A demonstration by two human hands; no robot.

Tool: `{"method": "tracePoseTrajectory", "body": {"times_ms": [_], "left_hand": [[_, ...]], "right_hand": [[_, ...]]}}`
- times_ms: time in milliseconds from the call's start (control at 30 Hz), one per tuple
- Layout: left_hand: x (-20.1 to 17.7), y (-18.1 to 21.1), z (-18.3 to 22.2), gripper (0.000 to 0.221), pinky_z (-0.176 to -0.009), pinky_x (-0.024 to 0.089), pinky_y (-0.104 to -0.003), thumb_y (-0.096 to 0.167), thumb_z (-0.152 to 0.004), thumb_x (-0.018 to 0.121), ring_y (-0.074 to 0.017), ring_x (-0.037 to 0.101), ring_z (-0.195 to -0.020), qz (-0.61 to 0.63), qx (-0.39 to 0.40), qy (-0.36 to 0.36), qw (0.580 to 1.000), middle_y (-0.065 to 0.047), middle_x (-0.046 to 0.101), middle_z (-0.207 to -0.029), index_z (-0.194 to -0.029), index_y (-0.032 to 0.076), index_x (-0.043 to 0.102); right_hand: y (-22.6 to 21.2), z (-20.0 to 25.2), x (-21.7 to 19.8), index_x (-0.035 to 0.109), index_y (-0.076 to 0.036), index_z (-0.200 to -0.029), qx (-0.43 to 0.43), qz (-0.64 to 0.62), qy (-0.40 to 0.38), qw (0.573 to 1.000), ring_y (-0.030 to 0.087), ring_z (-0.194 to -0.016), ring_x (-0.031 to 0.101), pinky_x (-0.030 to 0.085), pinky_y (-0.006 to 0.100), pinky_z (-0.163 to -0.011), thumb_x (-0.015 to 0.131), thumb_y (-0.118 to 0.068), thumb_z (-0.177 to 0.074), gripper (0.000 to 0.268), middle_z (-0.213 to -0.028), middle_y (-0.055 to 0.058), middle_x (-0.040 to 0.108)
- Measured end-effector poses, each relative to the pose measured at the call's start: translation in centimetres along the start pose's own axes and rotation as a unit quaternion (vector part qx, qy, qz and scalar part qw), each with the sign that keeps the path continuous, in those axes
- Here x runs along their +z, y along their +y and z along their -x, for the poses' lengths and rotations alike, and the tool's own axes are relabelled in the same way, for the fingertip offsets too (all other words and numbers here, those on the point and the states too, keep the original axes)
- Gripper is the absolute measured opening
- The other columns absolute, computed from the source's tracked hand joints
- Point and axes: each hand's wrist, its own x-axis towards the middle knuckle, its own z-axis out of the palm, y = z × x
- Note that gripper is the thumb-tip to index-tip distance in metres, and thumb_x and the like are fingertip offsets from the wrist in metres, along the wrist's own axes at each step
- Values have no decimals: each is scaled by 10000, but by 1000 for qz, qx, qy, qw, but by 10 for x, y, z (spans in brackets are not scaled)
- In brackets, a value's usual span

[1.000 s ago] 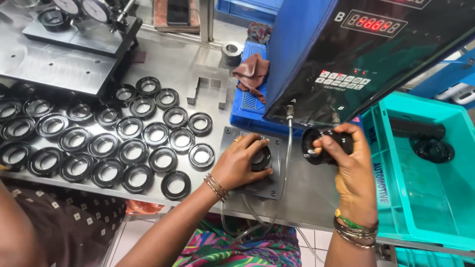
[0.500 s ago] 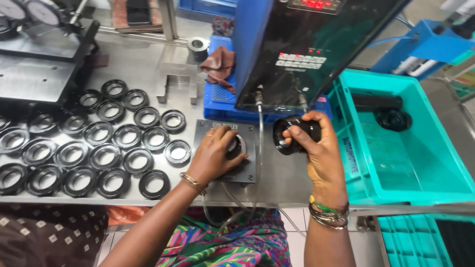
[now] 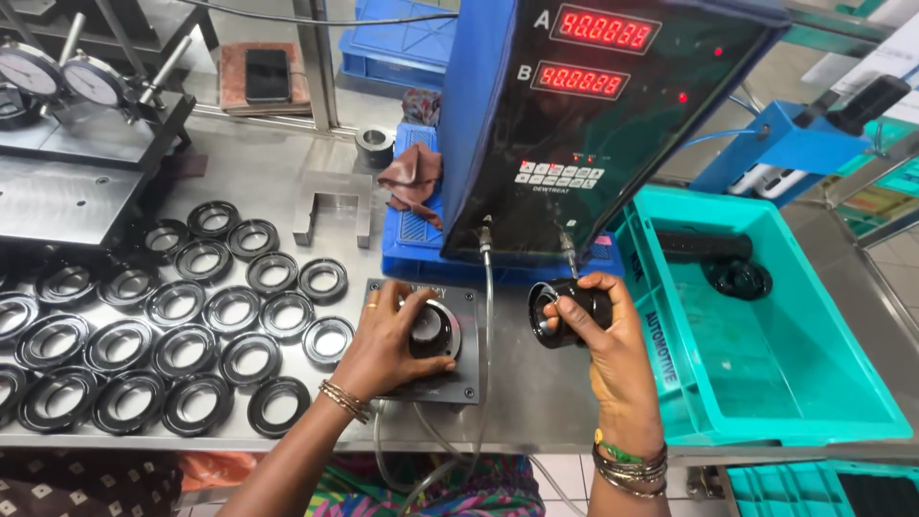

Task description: Inspecting and measuring the dimensions of metal rings using a digital gauge and comparative tools at a workstation.

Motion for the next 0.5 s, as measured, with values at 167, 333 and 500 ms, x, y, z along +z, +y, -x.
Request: {"method": "tracePoseTrajectory", "body": {"times_ms": [167, 333, 500], "left_hand": [[0, -38, -3, 786, -1091, 428, -461, 406, -726, 856, -382, 473, -1340, 102, 140, -53, 984, -148, 486, -1418, -1409, 187, 534], [1, -16, -5, 949, -996, 399, -503, 552, -577, 925, -401, 476, -1225, -5, 115, 13, 993, -154, 534, -1307, -1349, 150, 545], [4, -18, -9, 887, -975, 457, -462, 562, -609, 905, -349, 547, -1135, 1, 105, -1, 994, -127, 585, -1203, -1310, 130, 577]], "right_hand": [[5, -3, 6, 559, -87, -1144, 24, 14, -6, 1000, 178, -735, 717, 563, 304, -737, 775, -114, -851, 365, -874, 121, 734], [3, -6, 14, 561, -87, -1150, 33, 22, -9, 999, 172, -743, 715, 558, 304, -759, 776, -128, -850, 372, -875, 119, 739], [2, -6, 15, 564, -85, -1147, 36, 21, -11, 999, 175, -740, 712, 560, 317, -750, 781, -116, -844, 374, -858, 121, 735]]}}
